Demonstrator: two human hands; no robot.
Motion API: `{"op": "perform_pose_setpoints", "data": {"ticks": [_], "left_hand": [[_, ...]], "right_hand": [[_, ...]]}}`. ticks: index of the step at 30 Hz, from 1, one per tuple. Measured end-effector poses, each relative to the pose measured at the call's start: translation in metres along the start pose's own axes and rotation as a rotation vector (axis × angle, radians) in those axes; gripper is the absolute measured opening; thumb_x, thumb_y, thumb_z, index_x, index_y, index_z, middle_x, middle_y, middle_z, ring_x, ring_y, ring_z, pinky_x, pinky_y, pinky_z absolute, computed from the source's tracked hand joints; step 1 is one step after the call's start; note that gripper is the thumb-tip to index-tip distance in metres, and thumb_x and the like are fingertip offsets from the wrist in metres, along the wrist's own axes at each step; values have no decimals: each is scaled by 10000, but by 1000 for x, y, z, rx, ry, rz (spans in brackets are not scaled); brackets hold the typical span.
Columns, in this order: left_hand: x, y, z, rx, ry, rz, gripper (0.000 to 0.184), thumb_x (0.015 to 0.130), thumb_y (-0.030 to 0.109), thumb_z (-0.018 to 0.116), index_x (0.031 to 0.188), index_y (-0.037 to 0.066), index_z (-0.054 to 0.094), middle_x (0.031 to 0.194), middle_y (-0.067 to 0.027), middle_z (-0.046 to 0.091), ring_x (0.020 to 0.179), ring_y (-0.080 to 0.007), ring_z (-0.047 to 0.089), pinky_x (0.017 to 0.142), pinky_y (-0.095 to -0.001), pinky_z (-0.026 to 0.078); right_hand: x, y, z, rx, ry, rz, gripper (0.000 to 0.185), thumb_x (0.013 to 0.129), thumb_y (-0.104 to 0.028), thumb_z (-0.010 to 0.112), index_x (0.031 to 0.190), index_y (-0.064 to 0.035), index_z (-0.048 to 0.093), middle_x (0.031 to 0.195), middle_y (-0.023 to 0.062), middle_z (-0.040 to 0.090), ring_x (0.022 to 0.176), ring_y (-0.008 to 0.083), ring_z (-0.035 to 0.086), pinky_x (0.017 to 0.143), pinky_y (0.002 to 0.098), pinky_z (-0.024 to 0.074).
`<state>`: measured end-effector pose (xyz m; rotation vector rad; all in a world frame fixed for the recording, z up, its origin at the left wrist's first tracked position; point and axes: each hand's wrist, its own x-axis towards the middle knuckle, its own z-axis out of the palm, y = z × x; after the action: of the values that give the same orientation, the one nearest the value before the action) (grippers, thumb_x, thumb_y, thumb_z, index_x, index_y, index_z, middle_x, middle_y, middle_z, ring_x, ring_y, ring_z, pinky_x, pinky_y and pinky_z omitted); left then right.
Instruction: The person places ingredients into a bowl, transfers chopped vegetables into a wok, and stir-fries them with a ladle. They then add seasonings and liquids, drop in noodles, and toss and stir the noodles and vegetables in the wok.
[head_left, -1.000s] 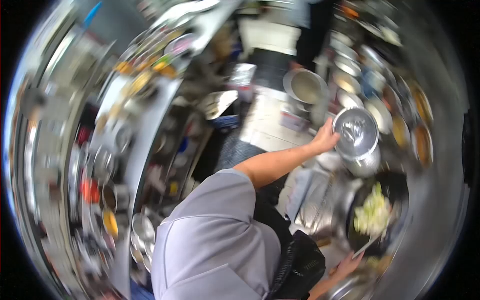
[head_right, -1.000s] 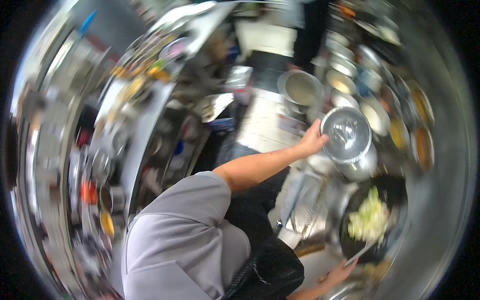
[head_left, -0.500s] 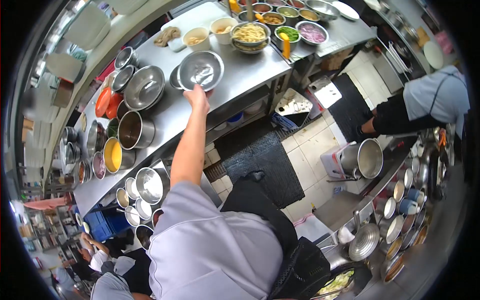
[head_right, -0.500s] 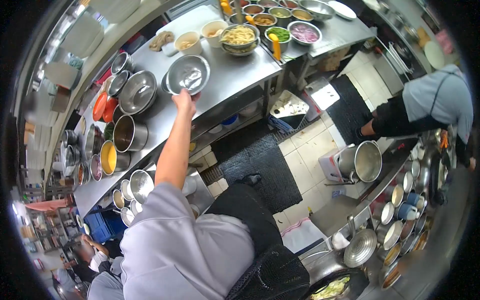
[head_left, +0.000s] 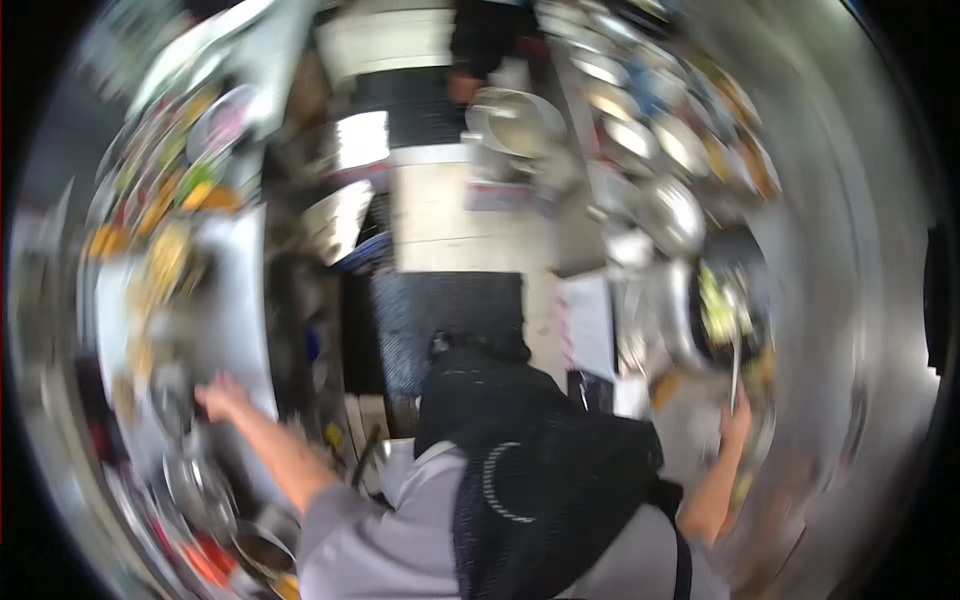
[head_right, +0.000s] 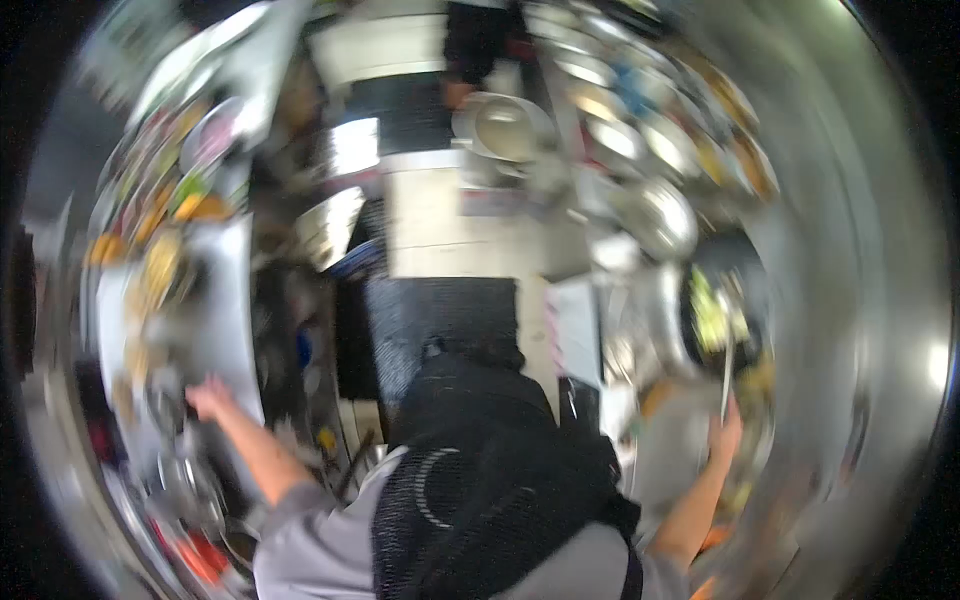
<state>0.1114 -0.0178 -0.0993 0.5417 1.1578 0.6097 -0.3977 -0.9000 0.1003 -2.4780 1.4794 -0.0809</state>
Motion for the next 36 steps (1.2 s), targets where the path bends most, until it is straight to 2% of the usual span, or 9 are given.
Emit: {"op": "perform_pose_setpoints", "data": {"ticks": [2,4,6,11,16,19,23,31,36], "left_hand": [[-61,-66,24,333,-79,297,650,1006,308,541,1256,-278,414,1257,-350,568,1077,-425,647,838,-463,620],[-61,-150,20,648,-407,451,383,970,215,531,1050,-158,559,1027,-280,658,836,-315,668,714,-385,600],[-109,-226,31,835,-773,187,189,963,106,559,865,-45,615,790,-111,630,750,-215,643,658,-320,555],[-367,-387,9,1009,-1629,64,71,985,78,593,1010,17,568,964,-68,610,888,-160,617,766,-305,531],[-579,-460,-39,928,-2416,215,119,968,69,619,1063,13,572,1069,-113,615,959,-199,625,857,-327,530],[-666,-476,-65,708,-2748,410,225,923,30,644,1137,40,578,1190,-156,596,1085,-299,612,945,-400,510],[-726,-501,-92,476,-3094,738,572,870,86,686,1410,109,497,1517,-180,388,1437,-418,339,1164,-531,323],[-728,-552,-107,445,-3357,890,650,890,171,676,1487,103,429,1544,-160,350,1507,-413,197,1202,-565,234],[-726,-564,-109,407,-3290,734,568,889,166,686,1432,153,518,1329,-149,489,1445,-406,307,1175,-577,280]], "right_hand": [[-29,-32,-34,-79,10,265,658,815,-2,630,1453,-128,527,1347,208,620,1274,366,575,1063,420,450],[-53,-29,-60,-89,122,176,658,809,-12,643,1444,-150,538,1318,216,632,1230,363,607,1036,411,473],[-76,-37,-95,-71,144,265,650,807,-19,651,1436,-139,546,1310,210,640,1218,352,619,1031,399,476],[-102,-18,-127,29,-78,269,625,784,-42,683,1398,-87,578,1294,206,652,1208,333,632,1026,370,478],[-55,63,-1,165,39,179,615,828,-63,698,1422,-62,538,1377,226,581,1286,356,569,1079,382,439],[-25,42,43,427,115,384,548,927,-120,652,1453,-70,509,1030,209,696,883,303,687,792,393,544],[-13,-8,51,858,237,620,551,992,-170,599,1514,-97,439,674,69,571,481,136,516,431,345,450],[96,-24,83,1236,325,539,625,1012,-213,565,1541,15,325,642,12,532,454,108,508,385,290,422],[65,-7,94,783,184,438,596,935,-95,647,1495,-213,482,888,89,680,787,240,673,770,362,567]]}}
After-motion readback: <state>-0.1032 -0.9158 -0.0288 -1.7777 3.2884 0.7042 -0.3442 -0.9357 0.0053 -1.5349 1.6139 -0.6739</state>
